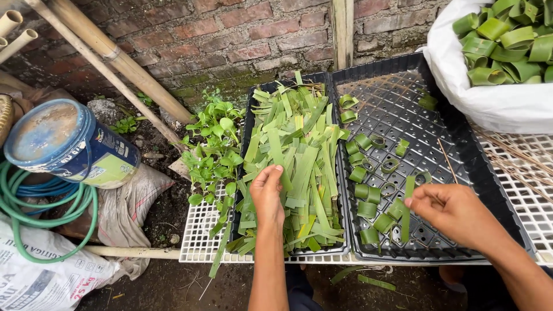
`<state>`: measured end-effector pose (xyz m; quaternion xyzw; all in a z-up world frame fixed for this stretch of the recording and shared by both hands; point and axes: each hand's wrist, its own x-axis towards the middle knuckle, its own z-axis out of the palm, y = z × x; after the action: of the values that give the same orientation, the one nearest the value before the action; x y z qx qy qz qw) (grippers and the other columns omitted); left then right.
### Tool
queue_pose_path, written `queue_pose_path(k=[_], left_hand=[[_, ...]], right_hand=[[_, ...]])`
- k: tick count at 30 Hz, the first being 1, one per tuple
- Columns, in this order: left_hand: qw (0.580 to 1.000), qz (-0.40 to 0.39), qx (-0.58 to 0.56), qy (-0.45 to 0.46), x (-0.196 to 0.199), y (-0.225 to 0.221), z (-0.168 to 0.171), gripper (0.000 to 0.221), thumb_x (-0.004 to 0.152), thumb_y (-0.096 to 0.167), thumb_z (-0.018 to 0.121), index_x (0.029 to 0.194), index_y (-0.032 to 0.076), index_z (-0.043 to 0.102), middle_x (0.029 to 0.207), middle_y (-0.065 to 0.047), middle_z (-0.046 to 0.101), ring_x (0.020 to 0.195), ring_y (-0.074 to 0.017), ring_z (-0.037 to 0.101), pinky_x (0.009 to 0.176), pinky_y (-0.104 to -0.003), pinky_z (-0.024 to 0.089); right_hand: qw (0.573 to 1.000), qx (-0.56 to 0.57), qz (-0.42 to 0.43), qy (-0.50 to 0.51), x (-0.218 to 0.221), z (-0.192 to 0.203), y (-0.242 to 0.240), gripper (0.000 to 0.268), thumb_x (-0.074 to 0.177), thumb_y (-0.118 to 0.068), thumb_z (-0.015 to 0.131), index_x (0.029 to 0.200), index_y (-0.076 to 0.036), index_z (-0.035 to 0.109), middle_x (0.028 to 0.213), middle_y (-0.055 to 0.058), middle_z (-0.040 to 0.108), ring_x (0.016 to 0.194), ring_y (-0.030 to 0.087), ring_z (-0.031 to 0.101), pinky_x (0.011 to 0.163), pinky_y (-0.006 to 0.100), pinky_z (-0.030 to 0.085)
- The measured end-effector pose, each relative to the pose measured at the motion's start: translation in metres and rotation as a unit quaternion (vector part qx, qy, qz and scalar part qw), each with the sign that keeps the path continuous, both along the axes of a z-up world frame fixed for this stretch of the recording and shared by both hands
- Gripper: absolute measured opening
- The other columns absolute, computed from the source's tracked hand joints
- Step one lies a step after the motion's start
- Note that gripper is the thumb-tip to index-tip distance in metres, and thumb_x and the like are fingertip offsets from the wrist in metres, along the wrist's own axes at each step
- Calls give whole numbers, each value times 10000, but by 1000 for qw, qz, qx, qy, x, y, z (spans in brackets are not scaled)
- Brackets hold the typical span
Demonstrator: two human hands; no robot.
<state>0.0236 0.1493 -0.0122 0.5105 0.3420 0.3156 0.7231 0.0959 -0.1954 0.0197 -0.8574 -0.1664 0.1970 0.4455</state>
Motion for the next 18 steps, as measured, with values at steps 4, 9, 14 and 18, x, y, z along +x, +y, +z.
queue_pose_path(k=[4, 9, 14, 18], left_hand=[[999, -23, 6, -29, -3, -15, 9, 130, 868, 63, 789, 995, 42, 780, 772, -11, 692, 598, -64, 456, 552, -210, 402], [988, -128, 89, -23, 1, -41, 8, 25, 889, 52, 760, 889, 38, 781, 742, -64, 712, 680, -128, 586, 673, -267, 525], [969, -212, 131, -7, -6, -64, 11, 66, 893, 131, 768, 877, 71, 790, 746, -42, 733, 683, -123, 630, 683, -282, 551], [937, -323, 126, -36, -11, -81, 14, 36, 903, 71, 758, 877, 67, 782, 753, -46, 735, 679, -120, 646, 737, -287, 578]], right_hand=[[970, -7, 188, 155, -4, -8, 25, 318, 910, -144, 781, 614, -27, 783, 556, 93, 805, 497, 163, 631, 628, 325, 540], [978, 117, 130, 114, -35, -1, 80, 557, 950, -229, 572, 1504, -188, 546, 1258, -78, 848, 412, 84, 292, 402, 256, 355], [994, 74, 72, -45, -38, -9, 72, 594, 885, -245, 694, 1463, -225, 554, 1089, -86, 794, 375, 85, 358, 421, 268, 332], [958, 104, 91, -249, -41, -28, 57, 397, 884, -180, 721, 1272, -202, 641, 1018, -84, 753, 415, 88, 358, 462, 255, 369]])
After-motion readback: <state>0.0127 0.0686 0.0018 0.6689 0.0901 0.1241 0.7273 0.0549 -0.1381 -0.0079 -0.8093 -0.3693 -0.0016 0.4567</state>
